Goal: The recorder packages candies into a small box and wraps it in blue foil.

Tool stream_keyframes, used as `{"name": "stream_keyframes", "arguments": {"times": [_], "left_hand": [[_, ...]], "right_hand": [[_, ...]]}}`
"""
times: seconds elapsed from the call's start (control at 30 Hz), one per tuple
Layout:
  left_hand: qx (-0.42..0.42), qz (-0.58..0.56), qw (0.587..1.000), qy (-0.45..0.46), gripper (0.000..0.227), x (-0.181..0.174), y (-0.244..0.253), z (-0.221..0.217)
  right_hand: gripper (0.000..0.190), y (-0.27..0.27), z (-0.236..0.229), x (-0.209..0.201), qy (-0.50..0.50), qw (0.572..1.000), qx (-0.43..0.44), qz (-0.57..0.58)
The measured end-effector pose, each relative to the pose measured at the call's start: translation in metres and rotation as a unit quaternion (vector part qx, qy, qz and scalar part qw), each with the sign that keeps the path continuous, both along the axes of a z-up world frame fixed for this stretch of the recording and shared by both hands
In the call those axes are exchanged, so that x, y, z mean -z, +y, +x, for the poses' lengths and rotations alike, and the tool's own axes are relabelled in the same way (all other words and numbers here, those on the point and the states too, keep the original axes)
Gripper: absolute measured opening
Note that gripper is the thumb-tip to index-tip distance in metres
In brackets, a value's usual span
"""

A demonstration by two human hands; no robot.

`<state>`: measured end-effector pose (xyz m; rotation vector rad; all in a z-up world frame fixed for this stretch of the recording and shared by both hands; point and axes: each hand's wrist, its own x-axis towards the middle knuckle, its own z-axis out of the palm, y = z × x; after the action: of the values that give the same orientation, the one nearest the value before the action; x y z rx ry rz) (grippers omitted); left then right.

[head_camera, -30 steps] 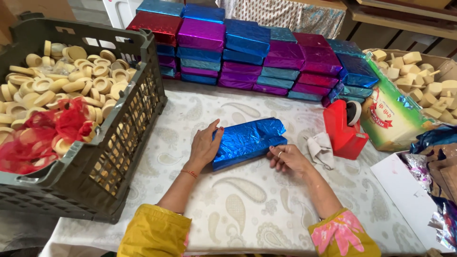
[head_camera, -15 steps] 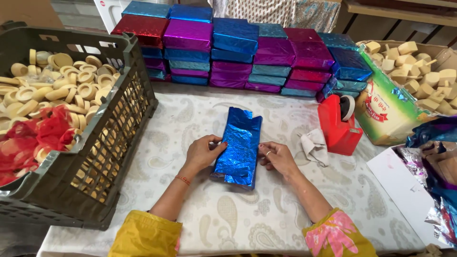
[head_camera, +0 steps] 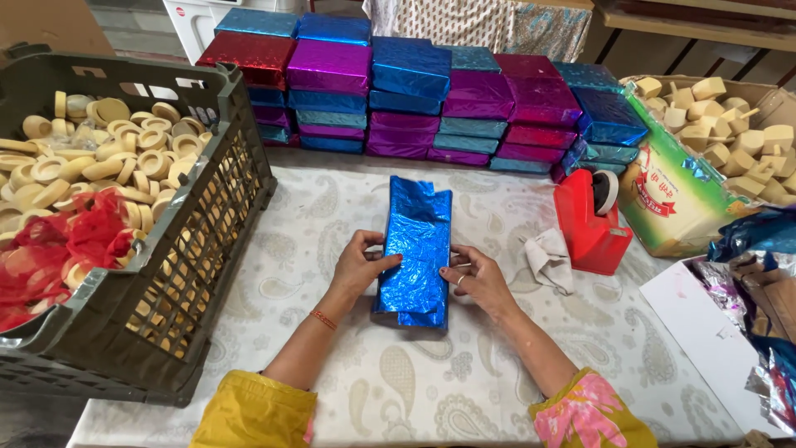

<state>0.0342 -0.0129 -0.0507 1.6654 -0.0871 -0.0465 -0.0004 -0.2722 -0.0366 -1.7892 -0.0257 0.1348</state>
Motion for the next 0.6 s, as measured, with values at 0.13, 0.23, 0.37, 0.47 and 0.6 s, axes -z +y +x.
{"name": "stream_keyframes", "arguments": {"times": [0.13,0.23,0.37,0.47,0.6], "left_hand": [[-0.003,-0.094,0.995,0.033,0.082,-0.023,0.002,-0.008],[0.009,-0.108,0.993,0.035,0.095,-0.030,0.001,-0.012],[0.030,-0.070,0.992,-0.101,0.094,-0.034,-0.006,-0.019],[0.040,-0.059,0.982,-0.175,0.092,-0.043,-0.010,-0.028],[0.032,-0.039,0.970,-0.238,0.090,-0.046,-0.012,-0.033]], "right_hand": [[0.067,0.004,-0.006,-0.007,-0.043,0.998,-0.012,0.052],[0.069,0.010,-0.015,-0.022,-0.058,0.994,-0.003,0.087],[0.074,0.012,-0.019,-0.027,-0.137,0.988,0.034,0.056],[0.075,0.009,-0.015,-0.016,-0.215,0.976,0.040,0.013],[0.068,0.008,-0.018,-0.011,-0.260,0.964,0.057,-0.031]]}}
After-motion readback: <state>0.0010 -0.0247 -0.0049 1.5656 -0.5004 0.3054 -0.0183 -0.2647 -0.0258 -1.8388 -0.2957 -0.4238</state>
